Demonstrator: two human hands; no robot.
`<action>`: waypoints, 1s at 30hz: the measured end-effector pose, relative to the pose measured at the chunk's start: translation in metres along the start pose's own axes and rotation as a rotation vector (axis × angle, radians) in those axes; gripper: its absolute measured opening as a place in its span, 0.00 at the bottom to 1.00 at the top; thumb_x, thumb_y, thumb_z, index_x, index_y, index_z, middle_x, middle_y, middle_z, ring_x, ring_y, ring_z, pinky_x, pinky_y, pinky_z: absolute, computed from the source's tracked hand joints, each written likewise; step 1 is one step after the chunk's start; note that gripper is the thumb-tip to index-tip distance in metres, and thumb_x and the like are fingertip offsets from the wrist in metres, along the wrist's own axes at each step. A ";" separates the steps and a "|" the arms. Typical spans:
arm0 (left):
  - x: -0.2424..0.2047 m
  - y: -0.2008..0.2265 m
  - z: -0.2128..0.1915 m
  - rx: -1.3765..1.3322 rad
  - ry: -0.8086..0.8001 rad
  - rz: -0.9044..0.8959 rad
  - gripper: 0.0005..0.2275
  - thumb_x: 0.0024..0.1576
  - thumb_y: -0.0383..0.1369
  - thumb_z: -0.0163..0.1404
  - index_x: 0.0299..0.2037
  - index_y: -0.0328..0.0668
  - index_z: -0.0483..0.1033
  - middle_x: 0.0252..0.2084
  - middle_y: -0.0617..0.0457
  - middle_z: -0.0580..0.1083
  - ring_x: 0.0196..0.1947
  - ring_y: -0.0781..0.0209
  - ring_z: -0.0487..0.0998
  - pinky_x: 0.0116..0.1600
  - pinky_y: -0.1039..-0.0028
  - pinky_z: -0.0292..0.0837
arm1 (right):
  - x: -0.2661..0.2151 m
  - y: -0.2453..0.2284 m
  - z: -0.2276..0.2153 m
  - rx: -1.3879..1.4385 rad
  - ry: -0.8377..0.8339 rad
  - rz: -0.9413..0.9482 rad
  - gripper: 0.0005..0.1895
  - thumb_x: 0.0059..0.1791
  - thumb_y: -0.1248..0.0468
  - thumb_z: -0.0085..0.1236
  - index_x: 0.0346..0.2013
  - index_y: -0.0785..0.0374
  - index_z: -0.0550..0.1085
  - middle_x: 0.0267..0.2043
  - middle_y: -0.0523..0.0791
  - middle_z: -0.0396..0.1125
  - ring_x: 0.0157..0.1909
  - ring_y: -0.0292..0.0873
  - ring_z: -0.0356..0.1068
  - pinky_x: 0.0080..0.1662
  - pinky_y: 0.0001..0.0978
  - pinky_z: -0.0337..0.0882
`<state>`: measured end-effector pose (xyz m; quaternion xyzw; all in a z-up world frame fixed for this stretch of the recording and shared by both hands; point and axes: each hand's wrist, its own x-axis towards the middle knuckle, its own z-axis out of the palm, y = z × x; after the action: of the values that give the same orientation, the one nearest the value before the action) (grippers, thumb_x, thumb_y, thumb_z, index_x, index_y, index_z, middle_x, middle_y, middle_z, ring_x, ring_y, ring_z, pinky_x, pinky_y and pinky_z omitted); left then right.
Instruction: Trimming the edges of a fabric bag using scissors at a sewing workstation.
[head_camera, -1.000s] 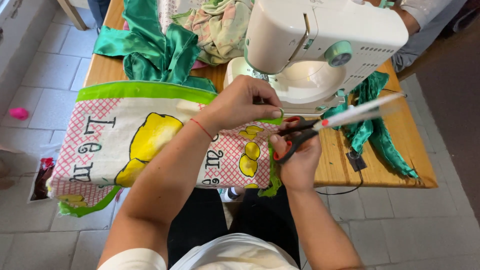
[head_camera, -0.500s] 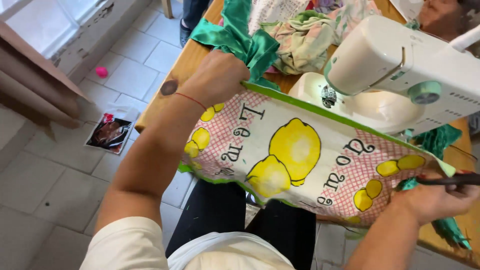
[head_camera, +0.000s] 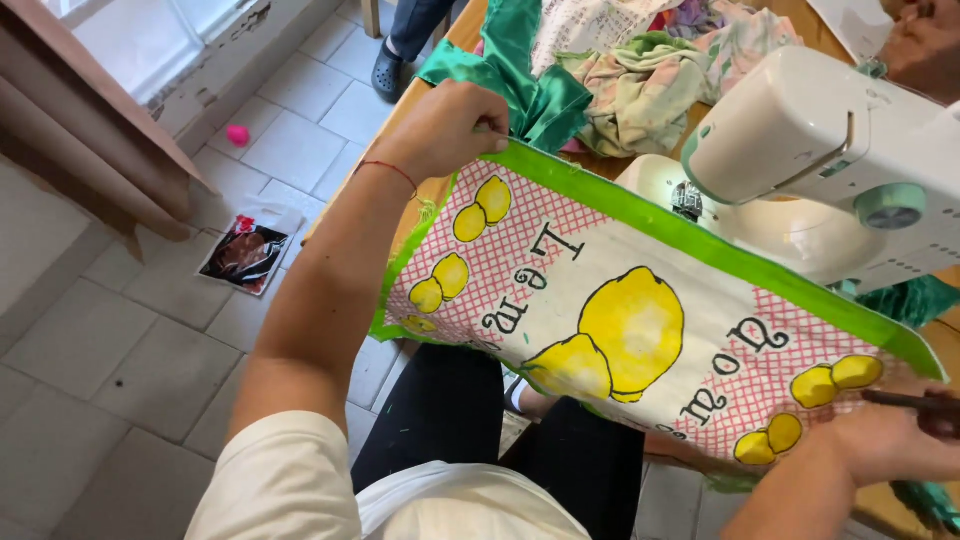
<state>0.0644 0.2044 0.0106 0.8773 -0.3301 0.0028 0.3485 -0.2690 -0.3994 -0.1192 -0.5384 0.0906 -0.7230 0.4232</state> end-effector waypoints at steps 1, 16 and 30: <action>0.002 0.007 0.000 -0.025 0.026 0.018 0.08 0.72 0.30 0.64 0.38 0.48 0.85 0.37 0.58 0.82 0.38 0.61 0.80 0.45 0.64 0.78 | 0.000 -0.002 0.000 0.049 -0.054 -0.048 0.11 0.67 0.65 0.54 0.49 0.71 0.78 0.53 0.63 0.77 0.56 0.60 0.79 0.61 0.59 0.83; -0.064 0.191 0.124 -0.481 0.033 0.244 0.31 0.62 0.50 0.71 0.72 0.58 0.72 0.59 0.49 0.82 0.63 0.39 0.87 0.68 0.48 0.85 | -0.158 -0.143 0.156 0.289 -0.600 0.558 0.35 0.38 0.65 0.95 0.51 0.67 0.79 0.46 0.51 0.83 0.48 0.38 0.83 0.49 0.28 0.79; -0.223 0.108 0.143 -0.502 -0.337 -0.059 0.10 0.69 0.33 0.61 0.34 0.48 0.77 0.35 0.54 0.85 0.35 0.56 0.80 0.41 0.64 0.73 | -0.039 -0.148 0.101 1.029 0.002 0.576 0.19 0.65 0.72 0.64 0.71 0.55 0.78 0.72 0.41 0.75 0.81 0.42 0.73 0.89 0.40 0.74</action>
<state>-0.2048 0.1871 -0.0842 0.7609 -0.3482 -0.2345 0.4948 -0.2563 -0.2459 -0.0186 -0.2169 -0.1288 -0.5305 0.8093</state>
